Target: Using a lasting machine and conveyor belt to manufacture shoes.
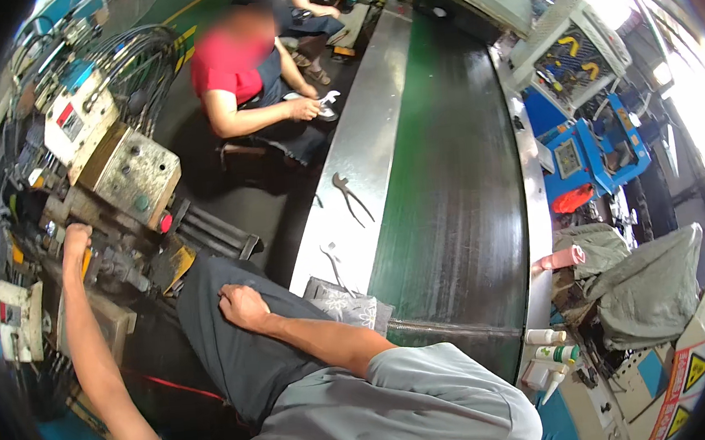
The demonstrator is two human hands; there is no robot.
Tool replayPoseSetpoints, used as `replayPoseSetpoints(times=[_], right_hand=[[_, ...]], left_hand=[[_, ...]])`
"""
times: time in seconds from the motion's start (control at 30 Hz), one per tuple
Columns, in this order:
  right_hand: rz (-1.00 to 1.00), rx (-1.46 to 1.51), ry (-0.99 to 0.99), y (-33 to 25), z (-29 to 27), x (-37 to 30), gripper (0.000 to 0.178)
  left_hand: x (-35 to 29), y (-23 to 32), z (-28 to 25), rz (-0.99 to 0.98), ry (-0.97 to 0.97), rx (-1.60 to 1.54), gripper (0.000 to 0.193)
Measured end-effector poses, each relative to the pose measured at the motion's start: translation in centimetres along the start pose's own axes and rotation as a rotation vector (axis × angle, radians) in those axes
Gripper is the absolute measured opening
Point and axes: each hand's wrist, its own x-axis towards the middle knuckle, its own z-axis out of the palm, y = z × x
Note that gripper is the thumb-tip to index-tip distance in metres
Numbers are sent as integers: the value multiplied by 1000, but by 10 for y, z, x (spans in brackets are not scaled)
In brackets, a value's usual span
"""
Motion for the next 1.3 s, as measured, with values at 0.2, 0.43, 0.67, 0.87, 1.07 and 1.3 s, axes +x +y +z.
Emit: replayPoseSetpoints(times=[0.2,0.43,0.67,0.87,1.07,1.3], right_hand=[[53,6,-45,-1,-11,-6,25],[75,-18,-33,9,-21,-5,27],[34,28,-32,2,-14,-1,27],[57,4,-32,11,-17,-7,25],[-16,16,-30,-3,0,-6,25],[0,-9,-37,0,-14,-8,26]], left_hand=[[-10,7,9,-99,45,193,24],[-13,16,33,-142,39,124,21],[-9,4,1,-99,20,151,18],[-9,6,33,-76,51,174,25],[2,-15,-20,35,68,165,27],[-12,8,16,-60,134,88,26]])
